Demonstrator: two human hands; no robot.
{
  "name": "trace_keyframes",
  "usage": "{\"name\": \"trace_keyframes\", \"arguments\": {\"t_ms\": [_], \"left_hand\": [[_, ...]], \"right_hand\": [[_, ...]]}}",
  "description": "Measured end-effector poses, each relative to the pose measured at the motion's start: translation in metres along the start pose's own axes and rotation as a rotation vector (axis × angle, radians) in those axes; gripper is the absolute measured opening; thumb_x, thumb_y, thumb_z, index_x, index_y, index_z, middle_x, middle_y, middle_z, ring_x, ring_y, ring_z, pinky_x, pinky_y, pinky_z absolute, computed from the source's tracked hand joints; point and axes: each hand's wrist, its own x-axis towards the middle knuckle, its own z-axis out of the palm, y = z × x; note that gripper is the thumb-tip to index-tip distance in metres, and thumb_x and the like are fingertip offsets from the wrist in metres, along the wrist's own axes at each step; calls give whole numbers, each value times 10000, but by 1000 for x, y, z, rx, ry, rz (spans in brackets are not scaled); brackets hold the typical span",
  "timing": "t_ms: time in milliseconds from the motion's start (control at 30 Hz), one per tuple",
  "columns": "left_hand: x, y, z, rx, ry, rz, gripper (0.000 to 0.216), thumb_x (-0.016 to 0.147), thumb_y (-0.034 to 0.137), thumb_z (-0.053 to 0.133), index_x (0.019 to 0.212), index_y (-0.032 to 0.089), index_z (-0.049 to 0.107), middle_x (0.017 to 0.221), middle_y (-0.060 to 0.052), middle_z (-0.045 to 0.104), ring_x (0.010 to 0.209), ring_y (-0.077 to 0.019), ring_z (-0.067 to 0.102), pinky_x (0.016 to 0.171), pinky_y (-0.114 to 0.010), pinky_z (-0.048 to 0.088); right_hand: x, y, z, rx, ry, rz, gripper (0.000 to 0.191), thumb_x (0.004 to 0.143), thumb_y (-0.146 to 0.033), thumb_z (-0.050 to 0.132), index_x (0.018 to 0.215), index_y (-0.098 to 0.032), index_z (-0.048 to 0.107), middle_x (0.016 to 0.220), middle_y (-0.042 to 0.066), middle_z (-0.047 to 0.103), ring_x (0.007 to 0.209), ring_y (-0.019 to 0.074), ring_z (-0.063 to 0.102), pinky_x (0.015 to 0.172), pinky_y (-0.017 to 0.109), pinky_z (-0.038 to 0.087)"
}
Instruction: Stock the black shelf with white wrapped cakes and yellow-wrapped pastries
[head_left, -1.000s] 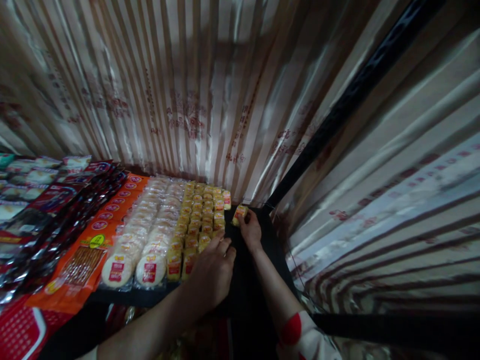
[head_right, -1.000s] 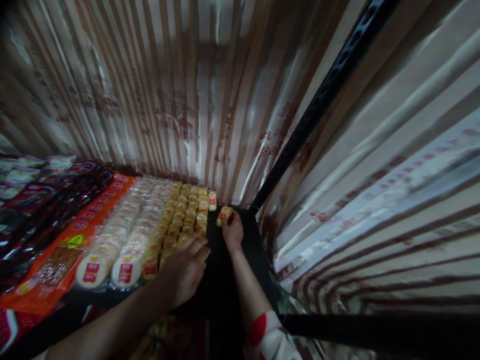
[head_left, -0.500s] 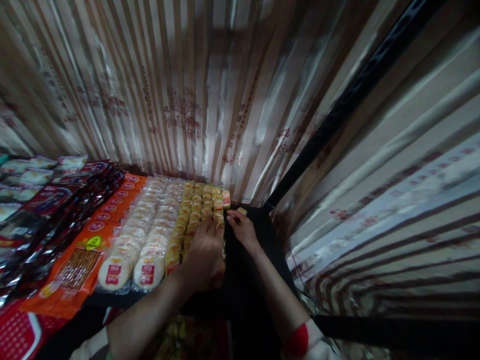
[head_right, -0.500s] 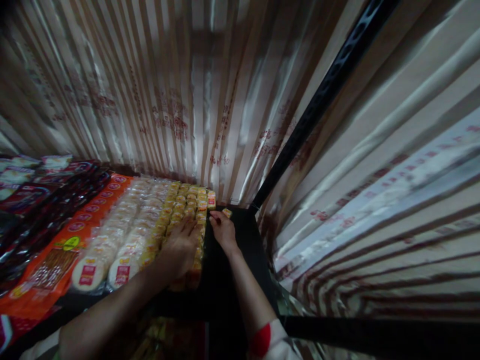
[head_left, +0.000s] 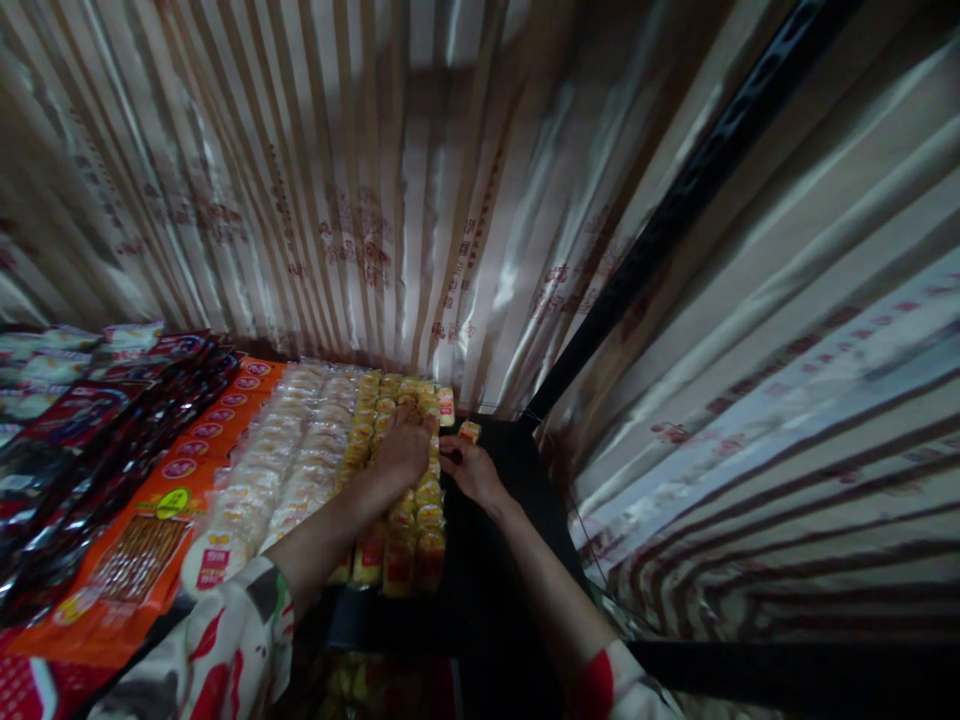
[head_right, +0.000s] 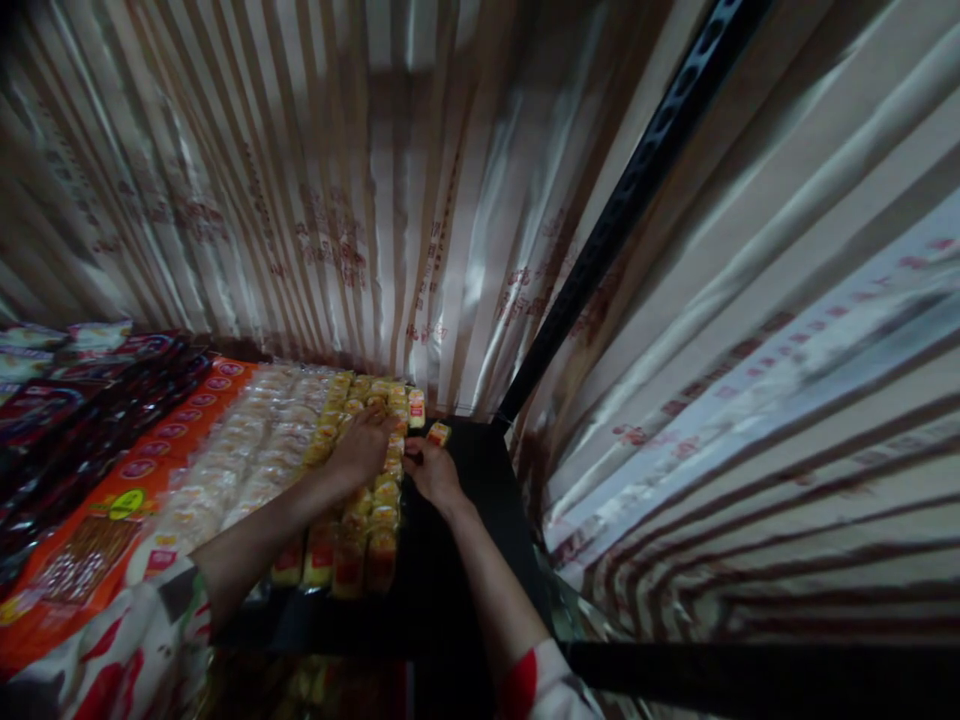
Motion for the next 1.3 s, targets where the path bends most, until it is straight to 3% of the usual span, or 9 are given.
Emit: {"name": "trace_keyframes", "arguments": {"t_ms": [167,300,433,533,733,900,1067,1300], "left_hand": [[4,-10,9,-94,138,36,358,801,47,399,1112,114,563,1105,-117,615,1182,-208,447,1043,-379,310],[3,-15,12,-94,206,107,305,803,52,417,1015,152,612,1025,-65,628,1088,-190,481,1001,-342,356],[-3,-15,13,-13,166,183,193,827,121,466,887,167,644,918,-49,616,999,-202,471,893,-309,419],[-5,-15,13,52,157,197,166,835,164,490,895,153,644,982,-70,593,1016,-212,448,895,-327,412],[-4,-16,10,99,123,157,162,825,184,509,901,148,647,1021,-93,567,1047,-215,426,932,-344,380],[-5,-14,5,93,88,137,161,807,247,548,877,147,653,1000,-96,566,1031,-228,427,925,-341,376],[-7,-12,4,87,80,98,157,803,230,543,880,157,658,997,-95,560,1048,-230,419,924,-334,374],[-7,-13,4,62,96,90,197,816,183,495,905,143,667,1023,-100,556,1039,-224,427,926,-332,384]], "right_hand": [[0,0,6,71,132,35,240,718,-190,580,944,-264,608,850,-27,683,770,136,640,745,279,496],[2,-4,13,28,217,81,145,720,-203,559,855,-253,580,818,-30,666,736,141,628,713,276,485],[1,-8,17,-52,250,71,62,738,-232,527,796,-235,550,767,-25,635,682,145,605,672,268,467],[0,-8,18,-78,262,20,66,749,-236,505,793,-223,553,748,-10,617,673,152,591,670,270,467],[-12,-12,10,-98,345,-88,175,810,-267,448,840,-205,609,895,63,639,868,187,594,833,313,461],[-30,-10,6,89,208,19,217,805,-395,506,852,-225,632,832,21,674,794,170,622,793,306,492],[-34,1,16,253,15,65,233,727,-273,586,953,-230,625,891,8,689,835,162,639,816,312,500],[-28,6,19,398,93,63,231,705,-294,608,922,-215,602,864,18,668,812,160,627,785,301,502]]}}
